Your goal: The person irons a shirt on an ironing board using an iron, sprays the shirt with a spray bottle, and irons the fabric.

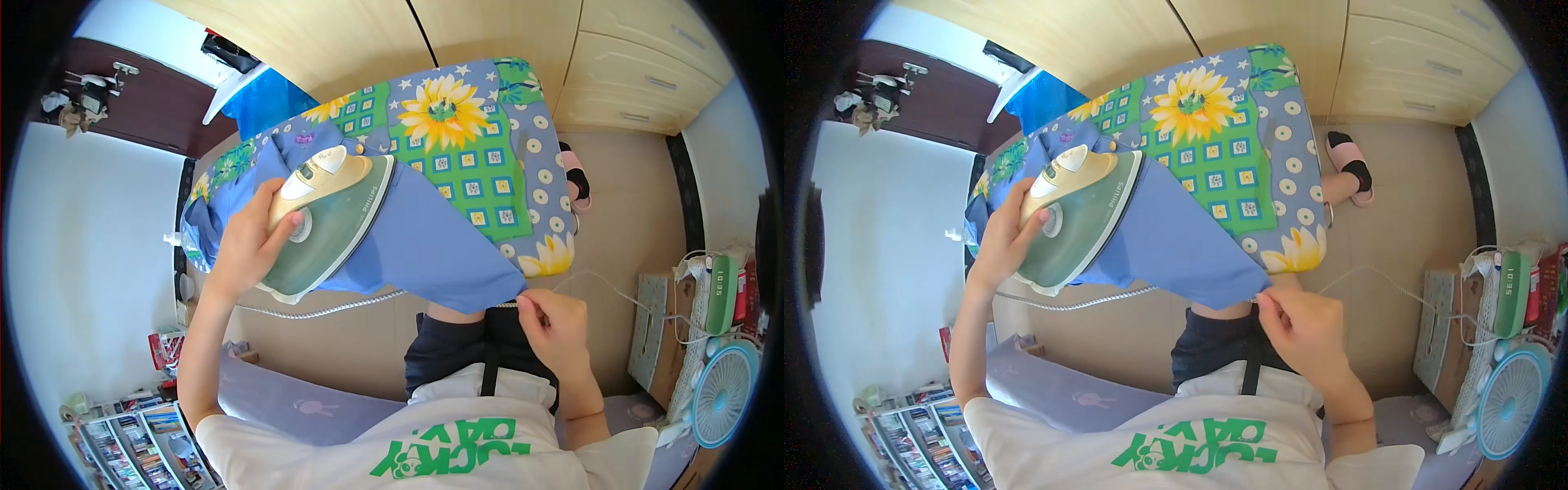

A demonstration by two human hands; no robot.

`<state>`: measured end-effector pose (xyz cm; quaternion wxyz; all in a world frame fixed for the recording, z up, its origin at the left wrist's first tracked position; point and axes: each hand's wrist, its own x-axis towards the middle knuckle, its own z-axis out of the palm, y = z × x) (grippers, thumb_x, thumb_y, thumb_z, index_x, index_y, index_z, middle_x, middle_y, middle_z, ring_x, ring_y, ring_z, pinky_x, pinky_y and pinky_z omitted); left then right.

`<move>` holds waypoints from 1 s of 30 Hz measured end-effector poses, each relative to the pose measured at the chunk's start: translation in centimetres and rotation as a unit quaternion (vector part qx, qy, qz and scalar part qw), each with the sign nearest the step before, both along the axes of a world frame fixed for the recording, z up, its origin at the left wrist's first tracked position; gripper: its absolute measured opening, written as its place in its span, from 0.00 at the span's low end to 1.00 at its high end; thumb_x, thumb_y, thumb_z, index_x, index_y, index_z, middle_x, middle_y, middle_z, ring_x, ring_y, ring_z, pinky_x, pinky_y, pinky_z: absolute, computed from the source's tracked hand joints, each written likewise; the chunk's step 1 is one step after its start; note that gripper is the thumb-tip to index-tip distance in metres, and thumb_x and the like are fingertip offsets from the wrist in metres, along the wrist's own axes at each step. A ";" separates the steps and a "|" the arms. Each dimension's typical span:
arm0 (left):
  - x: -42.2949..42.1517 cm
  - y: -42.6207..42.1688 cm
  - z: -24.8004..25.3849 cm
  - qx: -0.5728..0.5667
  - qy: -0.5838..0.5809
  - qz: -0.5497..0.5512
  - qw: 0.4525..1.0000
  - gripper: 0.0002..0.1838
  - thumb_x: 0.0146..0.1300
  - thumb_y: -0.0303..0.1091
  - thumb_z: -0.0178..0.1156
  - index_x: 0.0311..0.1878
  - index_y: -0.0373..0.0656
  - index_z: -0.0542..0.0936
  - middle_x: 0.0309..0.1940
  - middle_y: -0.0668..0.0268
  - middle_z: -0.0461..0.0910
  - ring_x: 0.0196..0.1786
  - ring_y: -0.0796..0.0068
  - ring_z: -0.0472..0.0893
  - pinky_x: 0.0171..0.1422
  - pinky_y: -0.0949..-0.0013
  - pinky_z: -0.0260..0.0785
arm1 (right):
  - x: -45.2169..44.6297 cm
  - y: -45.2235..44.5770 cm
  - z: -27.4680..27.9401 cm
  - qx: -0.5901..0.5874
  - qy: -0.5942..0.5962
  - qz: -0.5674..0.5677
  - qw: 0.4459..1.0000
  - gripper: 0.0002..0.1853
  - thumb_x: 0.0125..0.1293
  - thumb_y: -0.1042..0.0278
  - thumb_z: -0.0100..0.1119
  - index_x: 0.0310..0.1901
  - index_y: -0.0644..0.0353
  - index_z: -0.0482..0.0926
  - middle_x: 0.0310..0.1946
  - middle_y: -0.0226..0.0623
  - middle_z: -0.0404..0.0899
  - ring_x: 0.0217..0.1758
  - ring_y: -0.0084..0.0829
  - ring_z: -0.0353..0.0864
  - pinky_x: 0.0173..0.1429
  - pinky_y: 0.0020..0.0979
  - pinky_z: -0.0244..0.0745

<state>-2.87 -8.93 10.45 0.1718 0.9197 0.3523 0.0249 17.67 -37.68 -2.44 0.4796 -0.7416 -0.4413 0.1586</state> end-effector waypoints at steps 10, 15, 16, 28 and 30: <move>0.3 13.3 -1.2 -0.050 -0.031 -0.054 0.997 0.13 0.69 0.37 0.54 0.48 0.40 0.80 0.42 0.59 0.79 0.47 0.66 0.77 0.54 0.67 0.67 | 0.2 4.8 2.9 0.060 -0.211 -0.056 0.974 0.11 0.50 0.70 0.67 0.35 0.59 0.79 0.32 0.34 0.75 0.38 0.38 0.73 0.41 0.38 0.67; 4.9 16.4 -5.2 -0.016 0.067 -0.167 0.984 0.14 0.61 0.42 0.63 0.44 0.43 0.80 0.51 0.60 0.75 0.56 0.60 0.69 0.62 0.61 0.60 | -1.0 9.3 2.2 -0.041 -0.220 -0.038 0.974 0.15 0.51 0.62 0.68 0.36 0.60 0.76 0.34 0.38 0.70 0.43 0.40 0.67 0.45 0.38 0.61; 5.4 16.8 -6.1 -0.019 0.064 -0.170 0.983 0.14 0.61 0.42 0.63 0.44 0.43 0.80 0.51 0.60 0.75 0.56 0.60 0.69 0.62 0.61 0.60 | -1.0 9.7 2.2 -0.062 -0.226 -0.032 0.972 0.14 0.51 0.62 0.68 0.33 0.59 0.76 0.32 0.38 0.70 0.42 0.40 0.67 0.45 0.38 0.61; 7.0 17.4 -8.1 -0.216 -0.039 -0.066 0.973 0.10 0.56 0.35 0.67 0.32 0.41 0.76 0.39 0.65 0.76 0.45 0.71 0.72 0.48 0.69 0.65 | 1.8 10.7 3.6 -0.099 -0.215 0.071 0.969 0.07 0.51 0.68 0.66 0.28 0.57 0.76 0.37 0.32 0.71 0.50 0.40 0.67 0.52 0.52 0.58; 7.1 17.9 -8.2 -0.198 -0.037 -0.093 0.975 0.09 0.57 0.33 0.66 0.33 0.40 0.77 0.34 0.67 0.75 0.39 0.76 0.71 0.41 0.71 0.64 | 2.0 10.8 3.8 -0.097 -0.220 0.072 0.968 0.07 0.51 0.68 0.66 0.28 0.57 0.77 0.39 0.32 0.71 0.53 0.40 0.67 0.55 0.57 0.54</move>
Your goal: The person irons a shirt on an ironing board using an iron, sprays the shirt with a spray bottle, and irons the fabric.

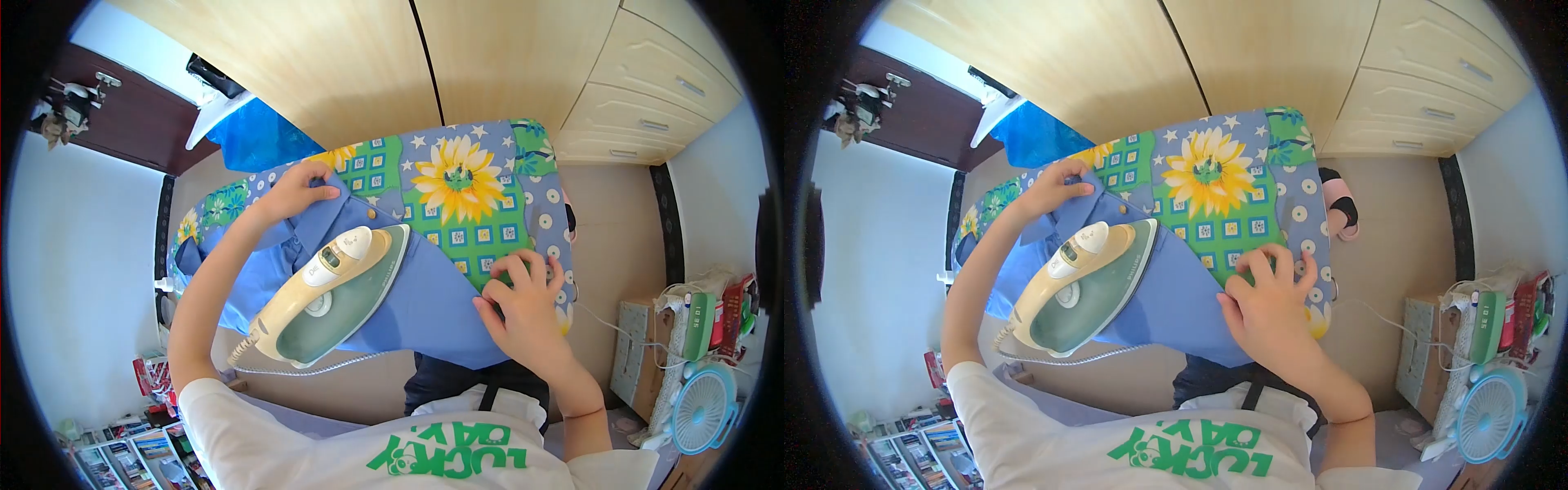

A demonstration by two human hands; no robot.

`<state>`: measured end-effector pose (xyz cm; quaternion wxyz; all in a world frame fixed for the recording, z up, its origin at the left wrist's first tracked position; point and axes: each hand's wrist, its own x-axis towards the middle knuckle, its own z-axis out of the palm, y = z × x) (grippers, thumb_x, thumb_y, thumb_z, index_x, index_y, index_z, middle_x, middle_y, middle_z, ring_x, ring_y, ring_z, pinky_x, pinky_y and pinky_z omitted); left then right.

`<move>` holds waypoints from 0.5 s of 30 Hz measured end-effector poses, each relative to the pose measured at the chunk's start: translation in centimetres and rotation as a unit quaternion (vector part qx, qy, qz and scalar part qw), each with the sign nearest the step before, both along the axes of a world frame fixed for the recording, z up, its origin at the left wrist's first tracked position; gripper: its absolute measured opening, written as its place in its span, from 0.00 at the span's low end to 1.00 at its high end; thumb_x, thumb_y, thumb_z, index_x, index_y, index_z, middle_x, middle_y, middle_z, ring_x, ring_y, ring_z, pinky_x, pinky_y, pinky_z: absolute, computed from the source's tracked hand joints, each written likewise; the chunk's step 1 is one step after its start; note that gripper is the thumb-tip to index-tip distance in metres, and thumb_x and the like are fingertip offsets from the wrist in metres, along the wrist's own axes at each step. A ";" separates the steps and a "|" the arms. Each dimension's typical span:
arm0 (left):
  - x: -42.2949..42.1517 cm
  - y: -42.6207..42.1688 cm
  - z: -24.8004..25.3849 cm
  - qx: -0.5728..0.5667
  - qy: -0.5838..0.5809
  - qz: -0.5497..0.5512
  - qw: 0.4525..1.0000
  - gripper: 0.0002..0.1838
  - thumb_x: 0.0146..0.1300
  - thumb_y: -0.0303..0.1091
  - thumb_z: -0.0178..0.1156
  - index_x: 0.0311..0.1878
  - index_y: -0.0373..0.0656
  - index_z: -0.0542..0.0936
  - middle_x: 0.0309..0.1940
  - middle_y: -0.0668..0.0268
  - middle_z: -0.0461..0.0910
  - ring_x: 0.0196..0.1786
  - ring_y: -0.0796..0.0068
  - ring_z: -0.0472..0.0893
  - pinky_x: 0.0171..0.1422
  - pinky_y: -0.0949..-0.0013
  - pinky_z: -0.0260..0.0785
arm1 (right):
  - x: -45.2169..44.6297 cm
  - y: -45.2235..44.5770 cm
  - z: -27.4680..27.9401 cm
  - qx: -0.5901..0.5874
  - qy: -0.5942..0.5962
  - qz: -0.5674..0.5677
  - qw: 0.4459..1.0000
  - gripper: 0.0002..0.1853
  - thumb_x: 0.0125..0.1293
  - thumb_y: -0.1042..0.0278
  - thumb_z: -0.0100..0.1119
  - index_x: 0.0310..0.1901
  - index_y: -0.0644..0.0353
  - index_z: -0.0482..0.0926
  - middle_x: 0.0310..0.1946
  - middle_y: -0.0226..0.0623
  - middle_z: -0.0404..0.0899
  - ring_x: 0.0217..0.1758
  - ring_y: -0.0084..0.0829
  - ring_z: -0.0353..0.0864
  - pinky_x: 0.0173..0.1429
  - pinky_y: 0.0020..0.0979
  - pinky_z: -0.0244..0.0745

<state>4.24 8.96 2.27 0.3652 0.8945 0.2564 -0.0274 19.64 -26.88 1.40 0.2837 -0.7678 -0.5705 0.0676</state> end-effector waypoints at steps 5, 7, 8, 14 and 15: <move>0.2 -0.1 0.0 -0.051 -0.026 0.009 0.998 0.08 0.58 0.31 0.65 0.33 0.39 0.77 0.28 0.70 0.74 0.33 0.81 0.71 0.37 0.74 0.64 | 0.5 -0.1 0.1 -0.008 0.014 0.013 1.000 0.06 0.52 0.69 0.65 0.28 0.57 0.77 0.45 0.33 0.70 0.60 0.41 0.65 0.63 0.65 0.44; 0.8 -0.6 0.8 -0.076 -0.015 0.039 0.996 0.07 0.58 0.31 0.65 0.33 0.39 0.77 0.30 0.70 0.74 0.34 0.81 0.71 0.39 0.74 0.65 | 0.7 0.0 0.0 0.002 0.026 0.007 1.000 0.06 0.52 0.70 0.65 0.27 0.56 0.76 0.43 0.31 0.70 0.58 0.40 0.66 0.61 0.62 0.47; 1.0 -0.8 1.0 -0.097 -0.004 0.071 0.993 0.07 0.59 0.31 0.64 0.34 0.39 0.78 0.31 0.70 0.75 0.35 0.81 0.71 0.40 0.75 0.66 | 0.9 0.1 -0.1 0.001 0.026 0.007 1.000 0.06 0.52 0.70 0.65 0.27 0.56 0.76 0.43 0.31 0.70 0.58 0.40 0.66 0.61 0.62 0.47; 3.0 0.5 0.2 -0.067 -0.028 0.006 0.997 0.08 0.60 0.32 0.64 0.37 0.38 0.78 0.33 0.70 0.76 0.37 0.81 0.72 0.42 0.74 0.67 | 3.1 0.5 0.6 0.015 0.093 0.015 0.995 0.07 0.52 0.73 0.64 0.26 0.56 0.73 0.39 0.30 0.71 0.49 0.35 0.71 0.53 0.49 0.54; 3.4 0.5 0.3 -0.067 -0.029 0.004 0.997 0.08 0.60 0.32 0.64 0.37 0.38 0.78 0.33 0.70 0.76 0.37 0.81 0.72 0.42 0.74 0.67 | 3.4 0.5 0.7 0.006 0.124 0.020 0.992 0.07 0.52 0.73 0.63 0.26 0.57 0.72 0.38 0.31 0.71 0.46 0.35 0.72 0.52 0.46 0.54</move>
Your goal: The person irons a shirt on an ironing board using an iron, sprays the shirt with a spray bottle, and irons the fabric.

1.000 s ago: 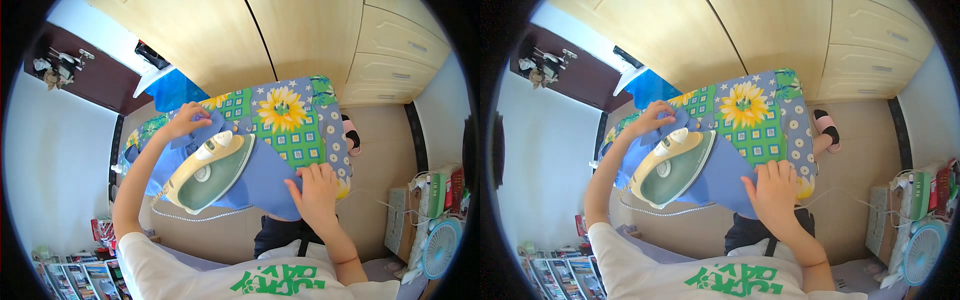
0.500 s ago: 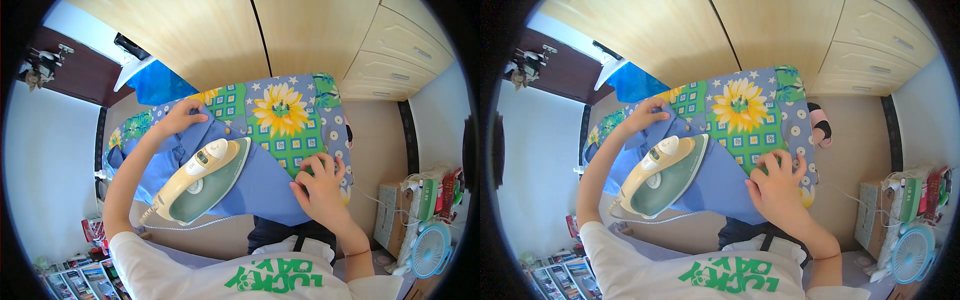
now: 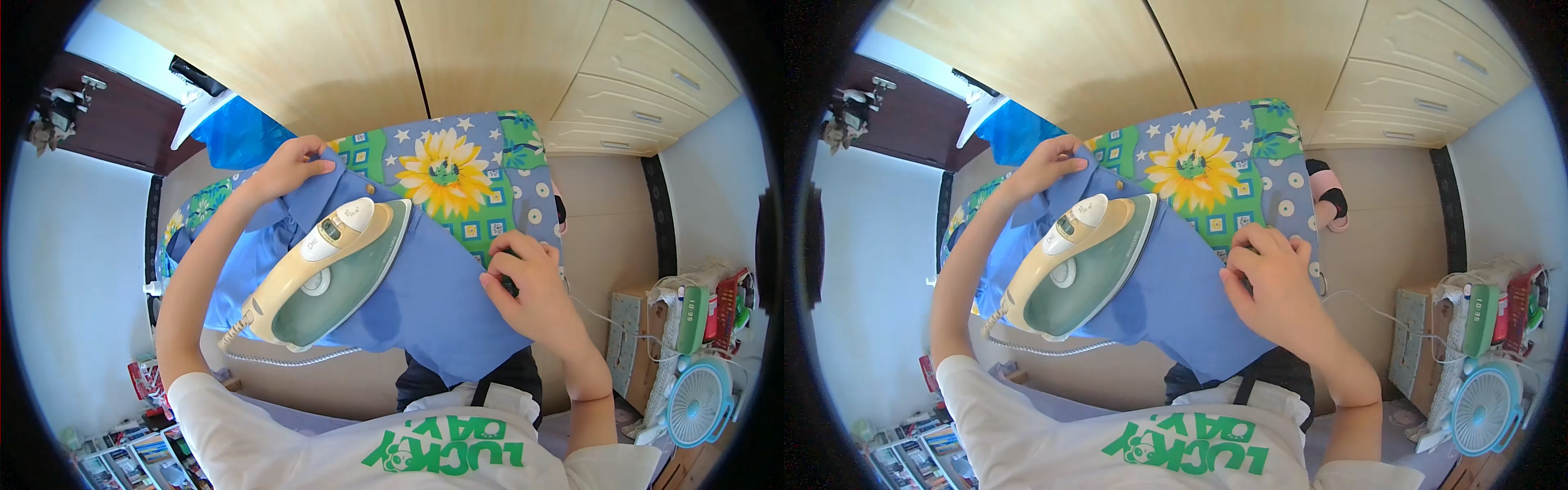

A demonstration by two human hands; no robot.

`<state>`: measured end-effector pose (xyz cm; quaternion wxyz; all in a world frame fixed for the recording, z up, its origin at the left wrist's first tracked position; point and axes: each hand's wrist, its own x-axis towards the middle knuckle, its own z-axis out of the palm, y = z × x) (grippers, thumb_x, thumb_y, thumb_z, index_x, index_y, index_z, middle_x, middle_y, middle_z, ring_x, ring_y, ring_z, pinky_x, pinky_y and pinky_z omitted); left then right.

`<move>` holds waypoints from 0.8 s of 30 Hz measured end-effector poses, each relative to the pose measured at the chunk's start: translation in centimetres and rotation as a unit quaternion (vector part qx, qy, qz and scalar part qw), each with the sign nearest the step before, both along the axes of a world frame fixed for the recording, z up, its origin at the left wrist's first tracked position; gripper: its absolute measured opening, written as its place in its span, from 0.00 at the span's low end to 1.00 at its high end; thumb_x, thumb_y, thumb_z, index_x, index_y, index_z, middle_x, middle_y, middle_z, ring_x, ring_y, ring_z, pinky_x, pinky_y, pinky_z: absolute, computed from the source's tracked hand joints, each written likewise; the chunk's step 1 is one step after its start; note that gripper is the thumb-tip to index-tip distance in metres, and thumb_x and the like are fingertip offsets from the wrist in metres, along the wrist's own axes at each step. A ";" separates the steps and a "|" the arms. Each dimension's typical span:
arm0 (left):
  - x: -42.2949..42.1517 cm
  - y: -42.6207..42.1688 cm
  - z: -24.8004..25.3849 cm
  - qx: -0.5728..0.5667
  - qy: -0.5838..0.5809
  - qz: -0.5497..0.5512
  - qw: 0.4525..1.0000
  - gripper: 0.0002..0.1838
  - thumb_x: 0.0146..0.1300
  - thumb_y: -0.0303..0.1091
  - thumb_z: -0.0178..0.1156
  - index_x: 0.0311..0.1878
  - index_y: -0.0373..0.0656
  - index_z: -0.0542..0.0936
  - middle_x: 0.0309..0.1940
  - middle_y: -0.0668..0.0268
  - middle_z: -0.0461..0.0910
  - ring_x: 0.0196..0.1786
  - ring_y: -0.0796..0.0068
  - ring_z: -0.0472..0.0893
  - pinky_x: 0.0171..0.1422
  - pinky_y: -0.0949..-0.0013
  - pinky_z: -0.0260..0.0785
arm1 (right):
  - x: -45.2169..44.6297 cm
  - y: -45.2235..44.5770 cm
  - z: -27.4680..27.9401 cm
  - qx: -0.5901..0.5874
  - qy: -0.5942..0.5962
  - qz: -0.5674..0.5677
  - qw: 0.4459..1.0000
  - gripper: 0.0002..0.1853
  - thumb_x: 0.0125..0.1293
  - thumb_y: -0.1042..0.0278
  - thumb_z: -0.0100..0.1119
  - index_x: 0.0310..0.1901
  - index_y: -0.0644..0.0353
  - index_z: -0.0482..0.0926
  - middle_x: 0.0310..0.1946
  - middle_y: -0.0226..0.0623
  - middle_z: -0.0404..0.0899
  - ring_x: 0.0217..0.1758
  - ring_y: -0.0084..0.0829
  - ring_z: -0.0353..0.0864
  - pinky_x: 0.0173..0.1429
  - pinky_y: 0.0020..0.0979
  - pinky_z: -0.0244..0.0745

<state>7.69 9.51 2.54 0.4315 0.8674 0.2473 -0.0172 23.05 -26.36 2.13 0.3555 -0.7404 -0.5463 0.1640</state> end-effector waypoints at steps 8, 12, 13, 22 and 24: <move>4.7 -0.1 0.9 0.022 0.052 0.012 0.998 0.08 0.60 0.33 0.64 0.35 0.37 0.78 0.31 0.67 0.77 0.36 0.80 0.73 0.40 0.72 0.67 | 2.8 0.4 -0.3 0.046 0.143 0.005 0.989 0.08 0.59 0.74 0.60 0.27 0.61 0.70 0.27 0.37 0.71 0.27 0.37 0.74 0.34 0.33 0.65; 6.8 1.1 -0.1 0.055 0.047 -0.005 0.997 0.09 0.60 0.33 0.64 0.36 0.37 0.78 0.31 0.66 0.77 0.36 0.79 0.73 0.40 0.72 0.68 | 4.1 0.4 -0.3 -0.036 0.172 -0.035 0.984 0.09 0.63 0.72 0.59 0.30 0.62 0.69 0.18 0.38 0.70 0.20 0.34 0.71 0.28 0.31 0.64; 7.3 1.1 -0.4 0.056 0.028 -0.005 0.998 0.10 0.60 0.34 0.64 0.36 0.38 0.78 0.31 0.66 0.77 0.36 0.79 0.73 0.40 0.71 0.68 | 4.3 0.3 -0.5 -0.033 0.164 -0.044 0.985 0.09 0.63 0.70 0.59 0.32 0.62 0.68 0.16 0.37 0.70 0.19 0.33 0.70 0.29 0.31 0.65; 5.3 0.1 3.0 0.061 -0.045 0.037 0.996 0.18 0.64 0.40 0.61 0.54 0.46 0.75 0.53 0.62 0.73 0.46 0.71 0.78 0.51 0.69 0.71 | 5.3 -2.3 -0.3 -0.081 0.102 -0.068 0.989 0.19 0.58 0.68 0.65 0.50 0.56 0.73 0.17 0.36 0.73 0.21 0.38 0.75 0.29 0.34 0.66; 3.3 -3.2 7.1 0.091 -0.098 0.026 0.991 0.16 0.66 0.37 0.58 0.55 0.44 0.75 0.52 0.61 0.74 0.49 0.70 0.78 0.54 0.70 0.69 | 5.1 -2.8 -1.4 -0.051 0.013 -0.067 0.996 0.21 0.56 0.67 0.67 0.52 0.55 0.73 0.21 0.35 0.75 0.26 0.37 0.76 0.32 0.35 0.67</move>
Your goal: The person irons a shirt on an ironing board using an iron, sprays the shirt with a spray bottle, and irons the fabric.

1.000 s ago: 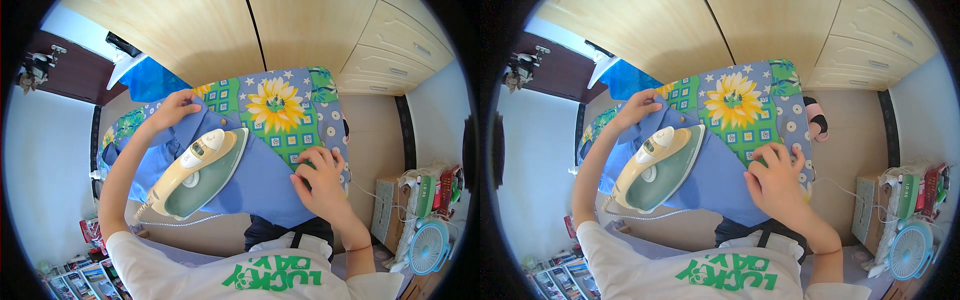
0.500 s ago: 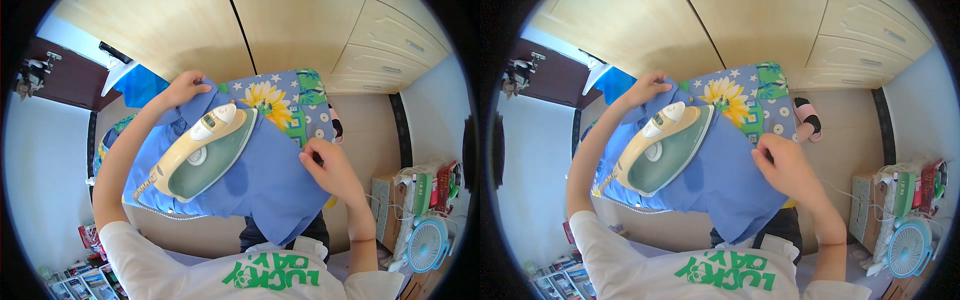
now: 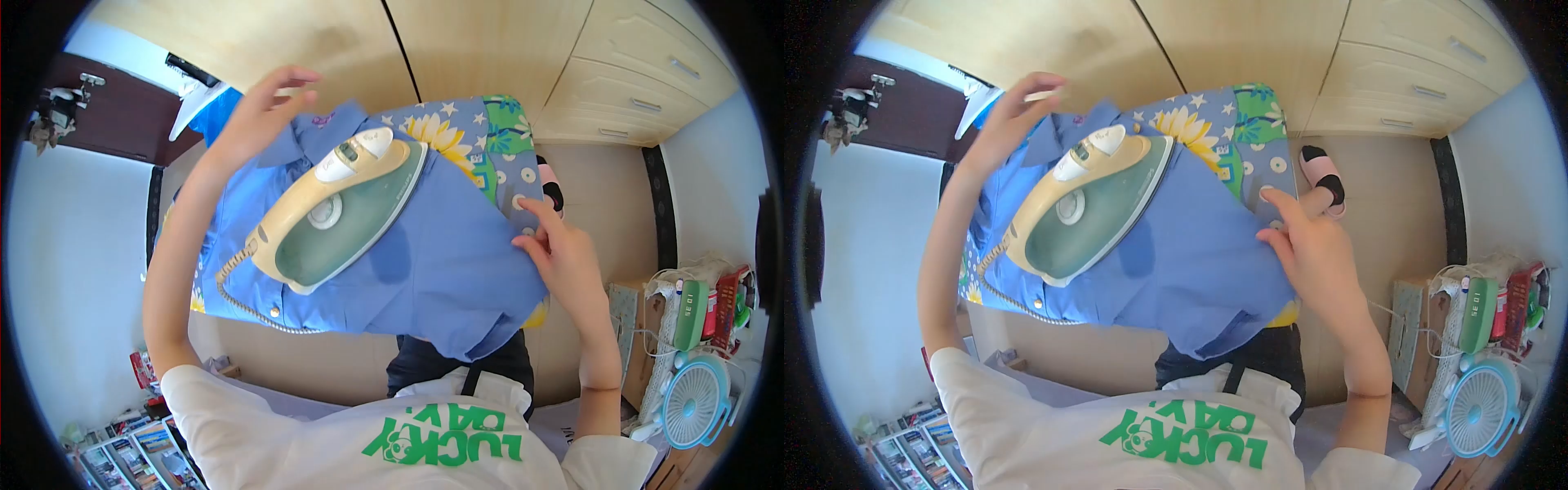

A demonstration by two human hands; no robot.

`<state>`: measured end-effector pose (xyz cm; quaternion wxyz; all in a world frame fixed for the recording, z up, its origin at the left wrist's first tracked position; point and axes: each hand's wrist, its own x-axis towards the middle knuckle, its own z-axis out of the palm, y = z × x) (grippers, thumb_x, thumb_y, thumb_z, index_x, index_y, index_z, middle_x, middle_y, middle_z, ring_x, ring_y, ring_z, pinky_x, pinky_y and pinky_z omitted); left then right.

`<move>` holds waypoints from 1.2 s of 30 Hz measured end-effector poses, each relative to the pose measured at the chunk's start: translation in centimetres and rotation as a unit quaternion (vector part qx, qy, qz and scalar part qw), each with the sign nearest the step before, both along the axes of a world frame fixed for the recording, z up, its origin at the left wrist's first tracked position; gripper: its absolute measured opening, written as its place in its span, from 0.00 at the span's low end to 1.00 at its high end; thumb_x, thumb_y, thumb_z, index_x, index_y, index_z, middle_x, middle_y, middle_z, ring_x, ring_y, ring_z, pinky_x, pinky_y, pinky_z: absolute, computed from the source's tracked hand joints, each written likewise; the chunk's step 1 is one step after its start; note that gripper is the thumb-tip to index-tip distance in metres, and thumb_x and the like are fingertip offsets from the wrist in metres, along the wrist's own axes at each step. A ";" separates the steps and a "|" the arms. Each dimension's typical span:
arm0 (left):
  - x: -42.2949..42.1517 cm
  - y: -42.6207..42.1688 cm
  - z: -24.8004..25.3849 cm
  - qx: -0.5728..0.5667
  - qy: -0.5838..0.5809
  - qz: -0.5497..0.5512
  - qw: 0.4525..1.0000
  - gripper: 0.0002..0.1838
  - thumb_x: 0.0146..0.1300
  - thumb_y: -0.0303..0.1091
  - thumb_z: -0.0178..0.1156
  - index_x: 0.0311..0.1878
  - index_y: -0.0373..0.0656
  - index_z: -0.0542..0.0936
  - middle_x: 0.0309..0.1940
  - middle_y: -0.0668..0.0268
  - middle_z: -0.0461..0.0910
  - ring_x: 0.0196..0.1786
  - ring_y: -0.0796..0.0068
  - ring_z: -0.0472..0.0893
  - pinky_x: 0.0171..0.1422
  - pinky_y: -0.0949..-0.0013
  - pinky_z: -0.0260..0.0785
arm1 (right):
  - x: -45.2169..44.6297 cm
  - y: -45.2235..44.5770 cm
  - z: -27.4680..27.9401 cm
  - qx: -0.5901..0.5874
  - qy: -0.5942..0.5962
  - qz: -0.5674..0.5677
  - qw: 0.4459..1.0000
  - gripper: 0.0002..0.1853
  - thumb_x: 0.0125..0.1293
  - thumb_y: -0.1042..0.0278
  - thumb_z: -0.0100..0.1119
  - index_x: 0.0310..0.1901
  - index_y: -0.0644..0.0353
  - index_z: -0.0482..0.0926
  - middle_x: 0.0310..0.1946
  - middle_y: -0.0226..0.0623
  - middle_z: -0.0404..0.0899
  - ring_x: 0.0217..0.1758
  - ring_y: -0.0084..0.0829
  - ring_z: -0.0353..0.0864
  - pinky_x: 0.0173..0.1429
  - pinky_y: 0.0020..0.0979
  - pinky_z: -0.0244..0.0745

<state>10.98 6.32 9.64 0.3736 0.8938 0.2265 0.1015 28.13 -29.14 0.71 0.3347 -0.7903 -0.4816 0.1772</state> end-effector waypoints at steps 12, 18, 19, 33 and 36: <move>-23.5 -18.6 -5.1 0.361 -0.266 0.440 0.778 0.08 0.69 0.31 0.50 0.43 0.35 0.75 0.34 0.57 0.77 0.38 0.64 0.77 0.48 0.62 0.69 | -4.9 -1.8 0.1 0.171 -0.158 0.320 0.918 0.20 0.45 0.67 0.64 0.44 0.56 0.81 0.46 0.31 0.79 0.52 0.33 0.77 0.58 0.37 0.72; -24.0 -21.4 -13.3 0.306 -0.092 0.457 0.830 0.09 0.59 0.24 0.61 0.43 0.37 0.76 0.36 0.60 0.77 0.41 0.65 0.76 0.50 0.65 0.67 | -4.5 -2.4 -0.5 0.197 -0.270 0.321 0.886 0.18 0.43 0.72 0.62 0.40 0.56 0.82 0.42 0.31 0.80 0.47 0.32 0.79 0.50 0.33 0.76; -23.0 -21.7 -13.6 0.323 -0.077 0.430 0.840 0.11 0.56 0.23 0.62 0.42 0.36 0.77 0.35 0.60 0.77 0.41 0.63 0.76 0.51 0.64 0.67 | -4.7 -2.5 -0.4 0.182 -0.285 0.318 0.886 0.17 0.42 0.72 0.61 0.39 0.56 0.83 0.42 0.31 0.80 0.47 0.33 0.79 0.49 0.33 0.76; -22.4 -20.0 -12.9 0.405 -0.040 0.388 0.827 0.10 0.47 0.18 0.66 0.33 0.40 0.77 0.30 0.62 0.76 0.33 0.62 0.76 0.36 0.62 0.69 | -6.8 -2.9 1.1 0.149 -0.376 0.335 0.851 0.14 0.43 0.74 0.64 0.36 0.59 0.83 0.37 0.33 0.76 0.46 0.34 0.77 0.46 0.35 0.75; -21.8 -21.7 -14.8 0.387 -0.121 0.421 0.812 0.08 0.51 0.16 0.63 0.31 0.38 0.75 0.28 0.64 0.73 0.31 0.66 0.72 0.37 0.65 0.66 | -5.8 -3.8 1.0 0.129 -0.330 0.337 0.872 0.14 0.45 0.74 0.65 0.38 0.57 0.82 0.37 0.33 0.76 0.46 0.34 0.77 0.48 0.36 0.74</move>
